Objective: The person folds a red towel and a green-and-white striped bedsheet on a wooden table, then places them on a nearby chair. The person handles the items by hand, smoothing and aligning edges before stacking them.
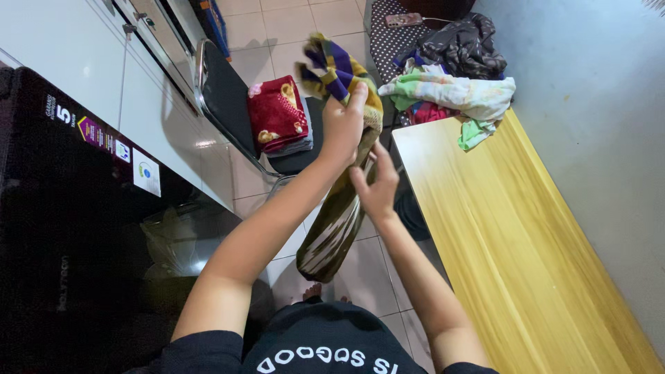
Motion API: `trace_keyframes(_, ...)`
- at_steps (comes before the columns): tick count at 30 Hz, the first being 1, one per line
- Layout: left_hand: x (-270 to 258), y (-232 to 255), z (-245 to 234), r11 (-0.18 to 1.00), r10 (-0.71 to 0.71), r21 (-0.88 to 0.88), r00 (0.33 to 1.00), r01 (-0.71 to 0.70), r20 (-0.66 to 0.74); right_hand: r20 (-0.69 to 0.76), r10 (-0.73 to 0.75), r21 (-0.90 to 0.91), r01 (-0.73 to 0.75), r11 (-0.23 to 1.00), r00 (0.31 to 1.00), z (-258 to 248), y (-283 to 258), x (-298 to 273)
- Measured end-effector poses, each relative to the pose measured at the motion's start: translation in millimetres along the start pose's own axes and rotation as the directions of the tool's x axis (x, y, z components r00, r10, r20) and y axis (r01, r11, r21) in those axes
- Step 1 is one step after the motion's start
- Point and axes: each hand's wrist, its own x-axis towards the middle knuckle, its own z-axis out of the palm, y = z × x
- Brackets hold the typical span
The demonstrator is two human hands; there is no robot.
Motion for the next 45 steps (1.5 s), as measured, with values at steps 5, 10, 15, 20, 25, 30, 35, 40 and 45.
trace_keyframes(5, -9, 24, 15, 0.998, 0.063, 0.011, 0.996, -0.062, -0.060, -0.017, 0.063, -0.024, -0.063, 0.998, 0.998, 25, 3, -11)
trace_keyframes(10, -8, 53, 29, 0.988, 0.148, -0.034, 0.986, -0.151, -0.075, -0.121, 0.165, -0.039, -0.171, 0.984, 0.979, 41, 21, -19)
trace_keyframes(15, -4, 87, 28, 0.992, 0.069, -0.101, 0.997, -0.073, -0.044, -0.232, 0.148, -0.155, -0.187, 0.970, 0.961, 44, 51, -25)
trace_keyframes(20, 8, 122, 20, 0.978, 0.070, -0.192, 0.996, -0.081, -0.060, -0.277, 0.207, -0.262, -0.281, 0.923, 0.938, 39, 102, -48)
trace_keyframes(25, 28, 142, -3, 0.900, 0.155, -0.408, 0.988, -0.152, -0.026, -0.199, 0.507, -0.455, -0.538, 0.710, 0.838, 23, 178, -84)
trace_keyframes(30, 68, 140, -40, 0.905, 0.086, -0.393, 0.973, -0.166, -0.214, -0.210, 0.688, -0.398, -0.703, 0.589, 0.695, 0, 232, -117)
trace_keyframes(35, 120, 129, -98, 0.869, 0.215, -0.395, 0.946, -0.299, -0.243, -0.232, 0.588, -0.191, -0.629, 0.753, 0.775, -32, 240, -117)
trace_keyframes(40, 158, 106, -133, 0.870, 0.182, -0.399, 0.941, -0.289, -0.285, -0.042, 0.616, 0.329, -0.571, 0.752, 0.787, -101, 208, -71)
trace_keyframes(45, 160, 63, -112, 0.855, 0.224, -0.444, 0.963, -0.268, -0.150, -0.052, 0.626, 0.283, -0.590, 0.756, 0.778, -184, 114, -47)
